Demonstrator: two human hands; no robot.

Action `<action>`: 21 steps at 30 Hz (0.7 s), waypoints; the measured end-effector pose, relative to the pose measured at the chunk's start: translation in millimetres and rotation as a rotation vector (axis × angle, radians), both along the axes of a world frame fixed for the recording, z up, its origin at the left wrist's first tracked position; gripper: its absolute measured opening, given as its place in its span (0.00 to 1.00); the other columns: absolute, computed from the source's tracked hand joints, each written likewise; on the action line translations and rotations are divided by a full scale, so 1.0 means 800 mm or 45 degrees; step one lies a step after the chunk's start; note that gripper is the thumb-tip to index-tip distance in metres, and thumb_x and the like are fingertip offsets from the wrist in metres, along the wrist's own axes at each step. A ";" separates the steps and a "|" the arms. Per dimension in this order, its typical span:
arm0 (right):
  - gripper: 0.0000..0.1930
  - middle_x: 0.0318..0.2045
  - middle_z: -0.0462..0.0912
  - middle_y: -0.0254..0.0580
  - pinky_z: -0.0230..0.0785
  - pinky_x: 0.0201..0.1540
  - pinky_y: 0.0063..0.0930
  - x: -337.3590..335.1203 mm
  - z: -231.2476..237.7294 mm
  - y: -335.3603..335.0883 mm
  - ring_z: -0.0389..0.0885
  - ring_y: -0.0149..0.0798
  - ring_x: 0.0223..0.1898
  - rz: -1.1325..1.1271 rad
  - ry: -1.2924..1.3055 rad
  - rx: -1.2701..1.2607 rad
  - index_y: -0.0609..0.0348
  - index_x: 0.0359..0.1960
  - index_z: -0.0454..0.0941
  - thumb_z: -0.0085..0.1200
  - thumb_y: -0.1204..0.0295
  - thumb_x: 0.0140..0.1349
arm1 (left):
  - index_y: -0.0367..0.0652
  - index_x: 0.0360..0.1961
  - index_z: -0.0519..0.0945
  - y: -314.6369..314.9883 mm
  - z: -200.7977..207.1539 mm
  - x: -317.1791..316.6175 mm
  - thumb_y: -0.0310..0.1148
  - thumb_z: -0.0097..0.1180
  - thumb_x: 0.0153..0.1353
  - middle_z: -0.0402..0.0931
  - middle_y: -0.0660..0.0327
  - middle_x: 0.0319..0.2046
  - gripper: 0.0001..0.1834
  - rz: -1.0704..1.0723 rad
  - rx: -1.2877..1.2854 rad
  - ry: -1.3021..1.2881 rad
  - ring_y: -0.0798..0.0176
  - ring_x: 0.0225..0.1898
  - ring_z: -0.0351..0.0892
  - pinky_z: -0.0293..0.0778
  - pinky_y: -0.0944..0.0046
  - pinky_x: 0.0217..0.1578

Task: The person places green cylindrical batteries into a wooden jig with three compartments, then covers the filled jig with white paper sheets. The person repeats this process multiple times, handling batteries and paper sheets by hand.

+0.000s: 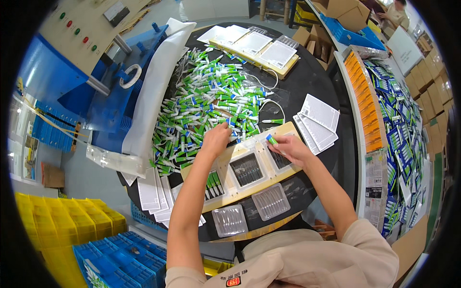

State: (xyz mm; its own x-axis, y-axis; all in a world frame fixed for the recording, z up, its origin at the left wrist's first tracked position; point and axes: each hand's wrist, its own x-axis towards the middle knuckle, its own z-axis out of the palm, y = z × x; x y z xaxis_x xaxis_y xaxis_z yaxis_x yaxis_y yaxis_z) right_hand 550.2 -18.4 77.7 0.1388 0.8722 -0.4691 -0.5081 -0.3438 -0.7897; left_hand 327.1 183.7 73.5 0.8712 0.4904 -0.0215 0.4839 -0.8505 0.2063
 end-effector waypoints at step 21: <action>0.22 0.39 0.79 0.46 0.74 0.41 0.36 -0.164 -0.028 -0.033 0.79 0.44 0.42 0.255 -2.098 0.808 0.68 0.52 0.79 0.60 0.74 0.53 | 0.35 0.49 0.83 -0.213 -0.028 -0.097 0.25 0.59 0.56 0.82 0.56 0.51 0.18 0.116 0.258 -0.673 0.55 0.54 0.81 0.76 0.56 0.55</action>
